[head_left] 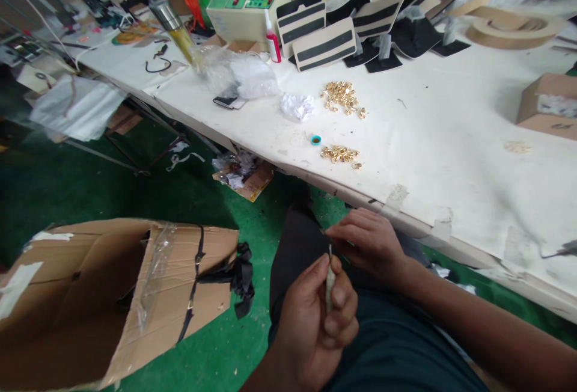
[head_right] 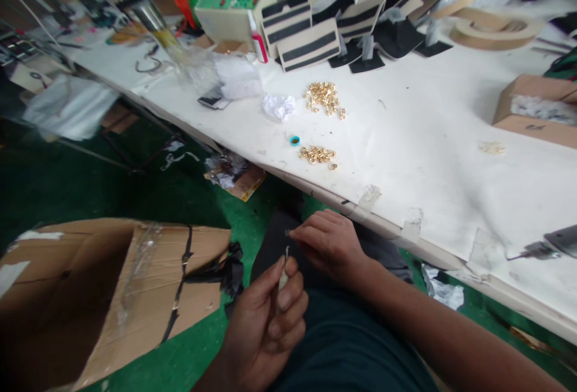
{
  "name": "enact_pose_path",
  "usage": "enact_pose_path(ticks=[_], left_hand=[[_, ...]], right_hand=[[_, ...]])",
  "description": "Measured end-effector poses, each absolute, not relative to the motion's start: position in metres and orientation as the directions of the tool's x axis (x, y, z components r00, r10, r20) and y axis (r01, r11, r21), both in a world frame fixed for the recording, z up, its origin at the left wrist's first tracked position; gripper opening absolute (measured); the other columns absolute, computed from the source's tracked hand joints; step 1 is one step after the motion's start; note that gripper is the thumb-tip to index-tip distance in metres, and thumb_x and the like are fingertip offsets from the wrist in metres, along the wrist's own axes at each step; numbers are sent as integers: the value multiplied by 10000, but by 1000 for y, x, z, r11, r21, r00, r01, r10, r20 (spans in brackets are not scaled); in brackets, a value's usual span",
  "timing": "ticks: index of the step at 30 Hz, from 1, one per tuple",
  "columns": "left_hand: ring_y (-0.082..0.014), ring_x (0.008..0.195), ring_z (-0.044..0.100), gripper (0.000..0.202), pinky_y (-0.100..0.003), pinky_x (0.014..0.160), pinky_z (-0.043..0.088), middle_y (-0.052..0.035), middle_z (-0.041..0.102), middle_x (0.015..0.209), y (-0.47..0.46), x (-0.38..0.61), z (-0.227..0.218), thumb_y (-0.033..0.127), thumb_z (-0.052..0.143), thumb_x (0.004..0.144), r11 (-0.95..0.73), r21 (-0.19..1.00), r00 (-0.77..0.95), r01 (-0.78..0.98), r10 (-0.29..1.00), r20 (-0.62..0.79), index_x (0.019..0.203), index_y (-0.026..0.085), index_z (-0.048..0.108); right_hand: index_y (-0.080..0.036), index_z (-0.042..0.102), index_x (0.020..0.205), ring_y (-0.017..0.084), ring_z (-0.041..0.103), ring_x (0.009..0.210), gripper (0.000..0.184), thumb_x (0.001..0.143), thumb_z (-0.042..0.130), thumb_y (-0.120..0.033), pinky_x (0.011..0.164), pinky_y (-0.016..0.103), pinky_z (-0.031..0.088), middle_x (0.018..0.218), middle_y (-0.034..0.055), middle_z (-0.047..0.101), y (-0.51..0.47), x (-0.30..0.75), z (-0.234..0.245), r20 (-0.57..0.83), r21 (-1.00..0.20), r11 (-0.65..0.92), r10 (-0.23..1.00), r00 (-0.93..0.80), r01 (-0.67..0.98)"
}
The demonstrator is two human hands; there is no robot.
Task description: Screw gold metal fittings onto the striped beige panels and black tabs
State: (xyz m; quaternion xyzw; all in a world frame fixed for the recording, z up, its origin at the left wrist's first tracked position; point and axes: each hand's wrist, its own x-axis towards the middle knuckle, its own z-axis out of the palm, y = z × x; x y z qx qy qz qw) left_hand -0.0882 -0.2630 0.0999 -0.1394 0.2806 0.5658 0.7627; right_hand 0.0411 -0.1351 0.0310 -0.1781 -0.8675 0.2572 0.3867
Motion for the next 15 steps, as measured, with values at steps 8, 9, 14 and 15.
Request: enact_pose_path(ticks=[8, 9, 14, 15], left_hand=[[-20, 407, 296, 170, -121, 344, 183, 64, 504, 665, -264, -97, 95, 298, 727, 976, 249, 32, 204, -968, 852, -482, 977, 154, 636], [-21, 407, 299, 173, -121, 344, 187, 63, 507, 667, -263, -98, 92, 302, 733, 973, 241, 28, 200, -970, 860, -470, 975, 156, 640], [-42, 382, 326, 267, -157, 343, 278, 65, 533, 649, -264, -106, 63, 397, 832, 885, 261, 54, 224, -964, 903, -366, 959, 191, 678], [-50, 365, 336, 301, -173, 345, 305, 70, 522, 619, -265, -107, 55, 422, 866, 842, 266, 78, 227, -961, 917, -330, 933, 201, 683]], right_hand=[[-230, 735, 909, 169, 700, 753, 49, 941, 722, -195, 700, 292, 559, 835, 21, 736, -128, 29, 28, 338, -866, 470, 804, -490, 173], [-231, 737, 910, 175, 705, 765, 41, 942, 726, -209, 715, 298, 566, 842, 24, 739, -127, 26, 33, 339, -870, 466, 804, -489, 163], [-250, 765, 987, 181, 735, 825, 80, 970, 688, -238, 752, 290, 576, 918, 28, 773, -113, -1, 56, 337, -854, 498, 749, -570, 149], [-255, 768, 995, 178, 736, 823, 92, 970, 680, -239, 750, 286, 572, 922, 23, 778, -107, -10, 60, 333, -844, 513, 731, -595, 158]])
